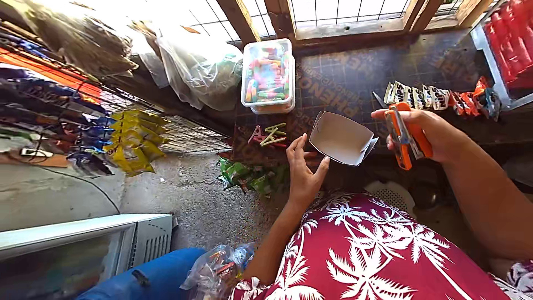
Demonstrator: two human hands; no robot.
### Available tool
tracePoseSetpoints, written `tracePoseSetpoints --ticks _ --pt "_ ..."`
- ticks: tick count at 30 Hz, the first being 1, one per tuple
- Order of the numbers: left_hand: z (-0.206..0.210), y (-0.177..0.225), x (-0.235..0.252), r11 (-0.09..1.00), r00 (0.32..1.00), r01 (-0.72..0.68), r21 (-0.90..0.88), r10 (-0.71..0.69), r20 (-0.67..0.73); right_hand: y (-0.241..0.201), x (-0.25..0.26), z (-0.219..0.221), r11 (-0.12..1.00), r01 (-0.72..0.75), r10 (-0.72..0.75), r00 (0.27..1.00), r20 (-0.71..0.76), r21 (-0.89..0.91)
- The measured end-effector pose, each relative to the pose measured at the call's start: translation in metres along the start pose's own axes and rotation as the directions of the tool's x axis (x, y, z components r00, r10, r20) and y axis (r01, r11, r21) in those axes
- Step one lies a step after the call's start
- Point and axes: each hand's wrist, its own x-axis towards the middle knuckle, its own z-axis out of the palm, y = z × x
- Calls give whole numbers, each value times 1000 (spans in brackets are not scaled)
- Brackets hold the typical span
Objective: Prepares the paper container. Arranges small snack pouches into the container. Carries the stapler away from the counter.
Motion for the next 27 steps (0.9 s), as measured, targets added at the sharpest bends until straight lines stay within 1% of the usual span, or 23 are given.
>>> tracePoseSetpoints --ticks 1,3,6,9,13,17,21,24,27 --pt "2 1 2 1000 1000 9 5 -9 1 -5 11 -1 997 -59 59 998 0 -40" --pt "3 1 10 997 999 -41 68 42 -8 -8 30 -2 991 -122 123 992 13 -61" --pt "1 1 27 971 986 -144 190 158 -60 -6 41 2 986 -146 150 988 42 -85" --pt "-4 6 43 931 969 -182 316 224 -103 -4 42 7 977 -181 188 980 65 -109" --pt "-10 16 64 902 976 -155 403 204 -82 1 41 9 981 -162 175 978 114 -111" --pt "-10 24 79 895 982 -131 427 178 -72 1 39 10 984 -138 152 979 132 -111" --pt "-13 30 88 906 999 -30 422 45 -26 -2 37 13 980 -149 163 981 104 -129" --pt "-14 32 91 926 1000 26 375 -31 6 -3 38 17 985 -133 146 983 116 -108" --pt "-15 34 93 935 997 47 351 -66 42 -4 41 22 988 -126 136 984 116 -87"
